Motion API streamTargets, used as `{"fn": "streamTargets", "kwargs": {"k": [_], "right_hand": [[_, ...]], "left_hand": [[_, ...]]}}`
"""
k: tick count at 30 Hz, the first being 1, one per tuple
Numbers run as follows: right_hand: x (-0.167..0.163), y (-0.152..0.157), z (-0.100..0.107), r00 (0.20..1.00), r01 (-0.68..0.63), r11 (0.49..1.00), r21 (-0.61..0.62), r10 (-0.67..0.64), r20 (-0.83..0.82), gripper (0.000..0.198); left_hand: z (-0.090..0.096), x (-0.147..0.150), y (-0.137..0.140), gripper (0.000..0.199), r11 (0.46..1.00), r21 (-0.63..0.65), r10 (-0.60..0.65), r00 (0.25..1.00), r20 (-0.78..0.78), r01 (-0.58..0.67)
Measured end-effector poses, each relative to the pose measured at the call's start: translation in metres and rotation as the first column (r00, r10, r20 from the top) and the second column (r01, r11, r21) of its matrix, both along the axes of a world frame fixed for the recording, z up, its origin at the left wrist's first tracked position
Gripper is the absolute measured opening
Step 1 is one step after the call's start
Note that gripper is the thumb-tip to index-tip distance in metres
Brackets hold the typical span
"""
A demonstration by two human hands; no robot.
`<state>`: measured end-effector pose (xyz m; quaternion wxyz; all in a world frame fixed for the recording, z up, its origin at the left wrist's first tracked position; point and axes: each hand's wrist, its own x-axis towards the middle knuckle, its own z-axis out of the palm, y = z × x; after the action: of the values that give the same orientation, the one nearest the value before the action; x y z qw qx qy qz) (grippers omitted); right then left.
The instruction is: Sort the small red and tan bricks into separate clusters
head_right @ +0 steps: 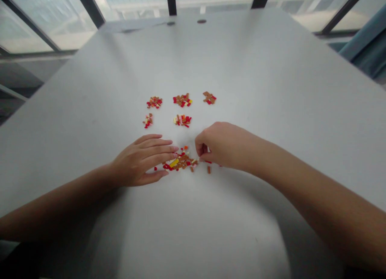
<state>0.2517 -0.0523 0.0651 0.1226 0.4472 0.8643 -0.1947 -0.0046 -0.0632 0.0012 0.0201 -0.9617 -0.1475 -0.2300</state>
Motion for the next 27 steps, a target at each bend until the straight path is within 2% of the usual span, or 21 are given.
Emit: {"fn": "streamTargets", "kwargs": {"k": [11, 17, 23, 27], "right_hand": [[0.008, 0.009, -0.013, 0.992, -0.023, 0.998, -0.050, 0.017, -0.121, 0.018], [0.007, 0.013, -0.013, 0.985, -0.013, 1.000, -0.002, 0.013, -0.170, 0.017], [0.010, 0.017, -0.013, 0.980, 0.053, 0.997, 0.047, -0.043, -0.195, 0.017], [0.012, 0.023, -0.020, 0.943, 0.172, 0.985, 0.031, -0.155, -0.294, 0.016]], "left_hand": [[-0.003, 0.001, 0.006, 0.029, 1.000, -0.004, 0.005, 1.000, -0.023, -0.005], [-0.004, 0.001, 0.005, 0.030, 1.000, -0.007, 0.002, 1.000, -0.027, -0.002], [-0.004, 0.001, 0.005, 0.030, 1.000, -0.013, 0.009, 0.999, -0.039, -0.009], [-0.004, 0.001, 0.005, 0.030, 1.000, -0.017, 0.004, 1.000, -0.030, -0.005]]}}
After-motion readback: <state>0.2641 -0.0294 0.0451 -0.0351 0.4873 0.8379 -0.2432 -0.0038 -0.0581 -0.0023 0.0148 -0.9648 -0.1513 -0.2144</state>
